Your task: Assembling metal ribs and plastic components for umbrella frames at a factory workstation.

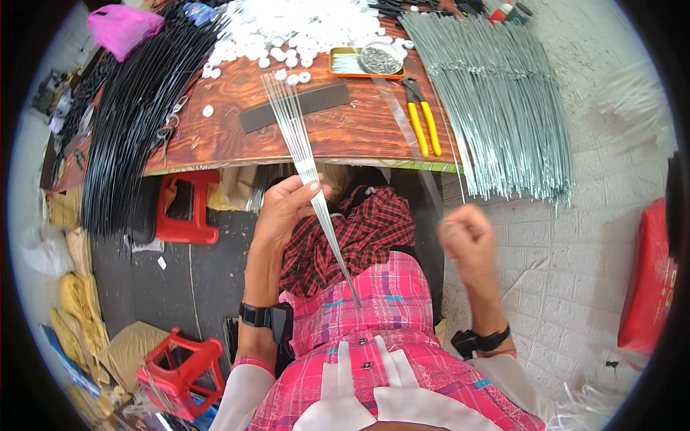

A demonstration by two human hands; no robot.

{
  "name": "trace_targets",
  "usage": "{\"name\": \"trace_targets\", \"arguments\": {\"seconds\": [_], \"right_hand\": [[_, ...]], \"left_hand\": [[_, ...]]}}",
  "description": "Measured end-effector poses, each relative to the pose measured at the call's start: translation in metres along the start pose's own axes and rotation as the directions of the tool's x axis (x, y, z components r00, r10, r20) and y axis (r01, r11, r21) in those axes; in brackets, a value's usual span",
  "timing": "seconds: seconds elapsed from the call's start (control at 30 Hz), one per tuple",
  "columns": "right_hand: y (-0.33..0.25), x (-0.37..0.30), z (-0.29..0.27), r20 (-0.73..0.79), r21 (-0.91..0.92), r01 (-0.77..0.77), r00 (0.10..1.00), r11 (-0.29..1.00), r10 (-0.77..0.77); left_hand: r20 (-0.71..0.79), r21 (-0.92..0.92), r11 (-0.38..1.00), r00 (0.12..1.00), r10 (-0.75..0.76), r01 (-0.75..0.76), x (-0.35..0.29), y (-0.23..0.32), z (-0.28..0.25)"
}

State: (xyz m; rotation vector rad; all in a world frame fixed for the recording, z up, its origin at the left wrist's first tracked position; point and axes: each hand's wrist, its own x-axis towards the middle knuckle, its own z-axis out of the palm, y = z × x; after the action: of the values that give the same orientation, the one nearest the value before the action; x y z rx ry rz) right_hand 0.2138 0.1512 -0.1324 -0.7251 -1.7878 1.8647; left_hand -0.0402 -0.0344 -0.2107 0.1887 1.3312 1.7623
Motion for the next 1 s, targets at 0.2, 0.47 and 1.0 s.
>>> {"name": "trace_targets", "arguments": {"seconds": [0.2,0.47,1.0], "right_hand": [[0.086,0.014,0.078,0.202,0.077,-0.24,0.954,0.968,0.221],[0.085,0.03,0.1,0.291,-0.182,-0.086,0.947,0.98,0.137],[0.059,0.068,0.122,0.632,-0.086,-0.49,0.646,0.867,0.428]], "left_hand": [[-0.019,0.022,0.999,1.0,0.025,-0.025,-0.001,-0.005,0.005],[-0.038,0.024,0.998,0.998,0.055,-0.054,0.002,-0.002,0.007],[-0.068,0.078,0.995,0.996,0.062,-0.056,0.011,0.005,0.0]]}}
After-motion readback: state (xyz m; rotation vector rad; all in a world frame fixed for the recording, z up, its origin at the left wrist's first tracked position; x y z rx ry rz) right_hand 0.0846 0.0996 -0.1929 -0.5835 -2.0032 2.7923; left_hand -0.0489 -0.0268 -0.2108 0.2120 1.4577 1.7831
